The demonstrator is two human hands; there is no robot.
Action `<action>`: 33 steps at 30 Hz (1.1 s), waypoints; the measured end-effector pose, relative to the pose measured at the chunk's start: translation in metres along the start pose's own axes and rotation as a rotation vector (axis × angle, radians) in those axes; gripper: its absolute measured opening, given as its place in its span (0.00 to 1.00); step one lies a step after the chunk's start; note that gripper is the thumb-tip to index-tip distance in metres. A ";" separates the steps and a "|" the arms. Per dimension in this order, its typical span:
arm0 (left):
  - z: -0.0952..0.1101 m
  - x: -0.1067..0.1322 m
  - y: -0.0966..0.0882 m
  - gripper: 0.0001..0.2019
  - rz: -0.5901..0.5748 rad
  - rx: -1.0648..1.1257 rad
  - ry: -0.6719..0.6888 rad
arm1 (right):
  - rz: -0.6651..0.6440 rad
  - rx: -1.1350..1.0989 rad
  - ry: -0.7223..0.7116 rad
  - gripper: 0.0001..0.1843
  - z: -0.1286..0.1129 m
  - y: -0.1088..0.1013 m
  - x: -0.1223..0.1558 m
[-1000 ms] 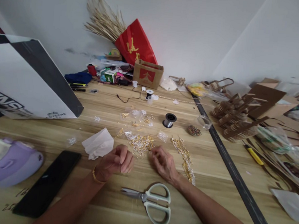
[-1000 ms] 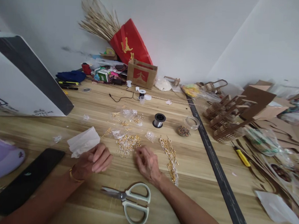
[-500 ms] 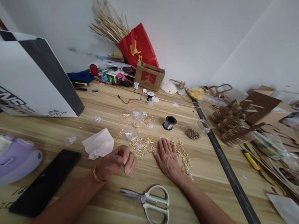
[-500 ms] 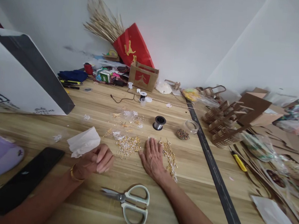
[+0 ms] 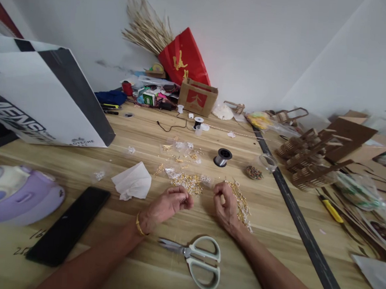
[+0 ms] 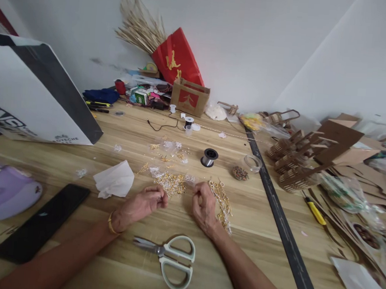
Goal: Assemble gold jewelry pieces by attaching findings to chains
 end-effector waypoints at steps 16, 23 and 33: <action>-0.011 -0.006 -0.017 0.08 0.143 -0.279 0.029 | -0.315 -0.350 0.130 0.08 -0.015 0.052 0.020; -0.007 -0.007 -0.017 0.08 0.120 -0.420 0.068 | -0.279 -0.291 0.031 0.06 -0.021 0.046 0.015; -0.011 -0.005 -0.011 0.10 0.103 -0.709 0.001 | -0.227 -0.286 0.127 0.11 -0.005 0.044 0.021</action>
Point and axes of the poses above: each hand's wrist, its own x-axis away from the middle knuckle, its own y-axis out of the palm, z = x × y, the point moved 10 cm from there along -x, towards the middle knuckle, and after that the axes turned 6 degrees about -x, right-handed, at the moved point
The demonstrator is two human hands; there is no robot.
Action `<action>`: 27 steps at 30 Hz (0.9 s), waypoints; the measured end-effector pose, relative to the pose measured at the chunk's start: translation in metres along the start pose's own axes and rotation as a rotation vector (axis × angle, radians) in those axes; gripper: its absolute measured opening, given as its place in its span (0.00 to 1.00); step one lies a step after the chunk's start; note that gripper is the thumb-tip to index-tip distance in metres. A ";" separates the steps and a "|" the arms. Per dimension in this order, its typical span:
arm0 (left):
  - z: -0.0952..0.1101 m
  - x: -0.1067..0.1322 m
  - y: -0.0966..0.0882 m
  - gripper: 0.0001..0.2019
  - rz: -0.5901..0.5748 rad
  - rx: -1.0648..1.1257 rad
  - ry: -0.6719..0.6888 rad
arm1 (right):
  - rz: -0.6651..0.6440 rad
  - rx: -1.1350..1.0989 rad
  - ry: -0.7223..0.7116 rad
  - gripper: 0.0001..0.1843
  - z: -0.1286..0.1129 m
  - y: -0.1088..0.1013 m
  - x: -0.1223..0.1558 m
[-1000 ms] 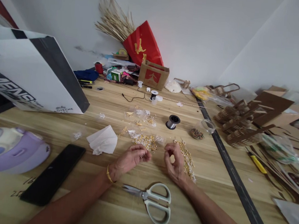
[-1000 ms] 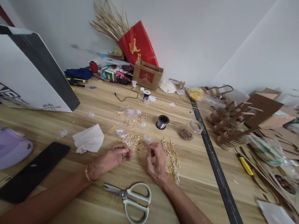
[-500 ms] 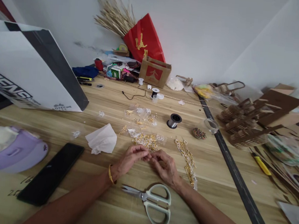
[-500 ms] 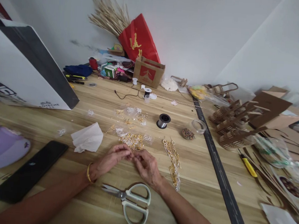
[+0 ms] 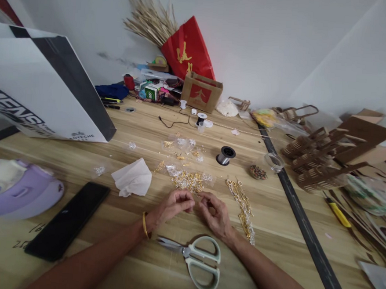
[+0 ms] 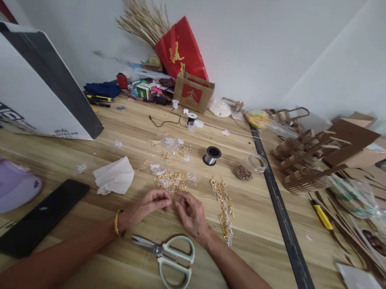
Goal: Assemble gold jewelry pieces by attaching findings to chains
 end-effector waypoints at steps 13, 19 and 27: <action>-0.004 -0.001 0.003 0.12 0.011 -0.032 -0.020 | -0.099 0.024 -0.052 0.08 -0.007 0.007 -0.001; -0.001 -0.002 0.003 0.13 0.004 -0.034 -0.025 | -0.096 0.068 -0.069 0.08 -0.011 0.007 -0.001; -0.003 -0.002 0.007 0.11 -0.031 -0.055 0.006 | -0.106 0.160 -0.091 0.07 -0.012 0.011 0.003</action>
Point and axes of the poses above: each hand's wrist, its own x-axis away from the middle knuckle, its own y-axis out of the palm, z = x × y, the point moved 10 cm from there along -x, towards the middle knuckle, and after that the axes turned 6 degrees about -x, right-handed, at the moved point
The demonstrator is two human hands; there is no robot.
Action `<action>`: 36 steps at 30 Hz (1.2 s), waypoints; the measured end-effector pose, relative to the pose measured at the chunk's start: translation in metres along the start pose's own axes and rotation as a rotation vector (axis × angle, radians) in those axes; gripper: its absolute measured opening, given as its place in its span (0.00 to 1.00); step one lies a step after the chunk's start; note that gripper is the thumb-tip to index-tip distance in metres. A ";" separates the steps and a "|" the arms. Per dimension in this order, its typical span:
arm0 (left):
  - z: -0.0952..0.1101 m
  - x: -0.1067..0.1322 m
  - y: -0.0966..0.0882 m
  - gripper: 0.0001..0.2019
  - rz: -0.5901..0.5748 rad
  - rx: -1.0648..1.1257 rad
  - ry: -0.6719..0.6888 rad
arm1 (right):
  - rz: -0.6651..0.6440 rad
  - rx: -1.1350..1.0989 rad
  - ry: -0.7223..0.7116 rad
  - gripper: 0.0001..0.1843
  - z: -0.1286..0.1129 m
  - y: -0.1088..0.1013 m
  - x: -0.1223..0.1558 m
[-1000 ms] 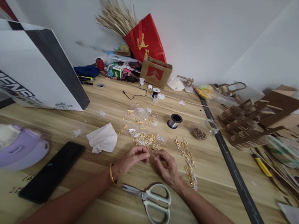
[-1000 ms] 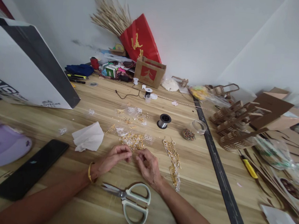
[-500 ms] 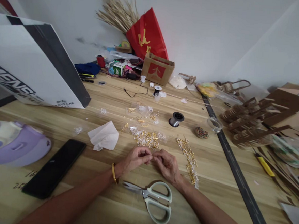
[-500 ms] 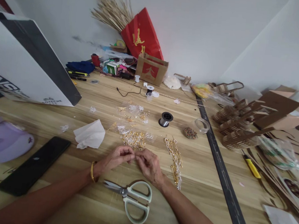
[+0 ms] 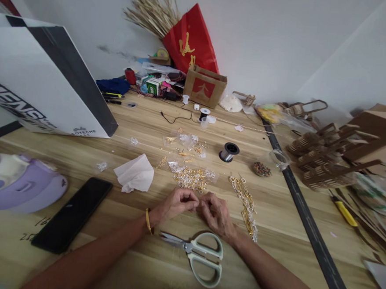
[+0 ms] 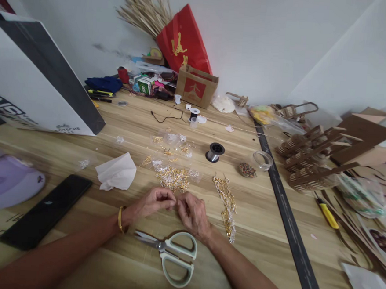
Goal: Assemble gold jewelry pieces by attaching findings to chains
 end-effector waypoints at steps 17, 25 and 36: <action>0.006 0.003 0.001 0.11 -0.069 0.101 -0.056 | -0.009 -0.069 -0.033 0.06 -0.004 0.000 -0.002; 0.006 0.002 -0.008 0.11 -0.012 0.080 -0.037 | 0.040 -0.104 -0.065 0.05 -0.003 -0.010 -0.005; -0.003 0.000 -0.011 0.10 0.047 -0.112 -0.040 | 0.022 -0.036 -0.152 0.04 -0.009 -0.005 -0.001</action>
Point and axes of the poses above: each hand's wrist, its own x-axis away from the middle knuckle, its own y-axis out of the palm, z = x × y, the point moved 10 cm from there along -x, towards the middle knuckle, and after that the axes turned 6 degrees about -x, right-handed, at the moved point
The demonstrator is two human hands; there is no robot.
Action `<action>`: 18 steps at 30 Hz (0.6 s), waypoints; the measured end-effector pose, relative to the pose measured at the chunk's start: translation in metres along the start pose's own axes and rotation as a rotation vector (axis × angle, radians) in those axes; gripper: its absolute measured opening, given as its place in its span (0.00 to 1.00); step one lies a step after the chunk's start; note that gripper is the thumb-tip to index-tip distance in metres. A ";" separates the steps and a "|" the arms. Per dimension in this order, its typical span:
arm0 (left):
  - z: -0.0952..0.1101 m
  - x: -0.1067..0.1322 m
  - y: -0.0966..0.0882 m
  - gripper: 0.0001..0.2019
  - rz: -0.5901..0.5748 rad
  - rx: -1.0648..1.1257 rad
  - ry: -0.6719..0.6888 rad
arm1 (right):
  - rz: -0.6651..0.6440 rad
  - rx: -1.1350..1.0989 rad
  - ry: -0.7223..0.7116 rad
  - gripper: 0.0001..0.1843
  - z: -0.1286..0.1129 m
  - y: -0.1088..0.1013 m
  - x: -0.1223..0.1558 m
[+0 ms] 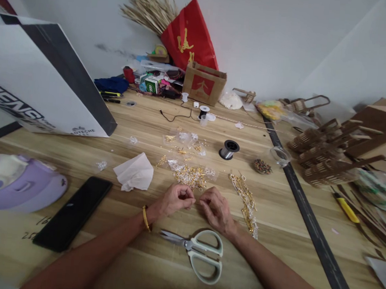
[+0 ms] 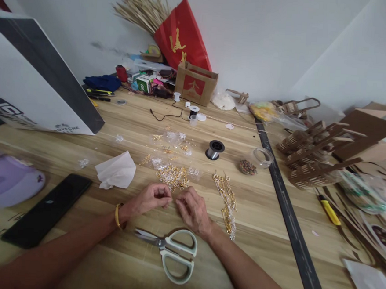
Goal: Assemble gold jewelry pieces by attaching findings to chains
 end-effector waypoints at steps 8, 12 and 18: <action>0.008 0.004 0.004 0.06 0.002 -0.170 0.090 | -0.074 0.001 -0.011 0.07 -0.002 0.006 0.000; 0.007 0.004 0.006 0.06 -0.020 -0.181 0.094 | -0.070 -0.019 0.005 0.08 -0.001 0.005 -0.001; 0.000 0.004 0.012 0.07 -0.098 -0.033 0.026 | -0.040 -0.029 0.028 0.08 0.000 0.002 -0.001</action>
Point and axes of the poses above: each hand's wrist, its own x-axis away from the middle knuckle, its own y-axis out of the palm, z = x × y, the point moved 10 cm from there along -x, towards the middle knuckle, and after that the axes turned 6 degrees about -x, right-handed, at the moved point
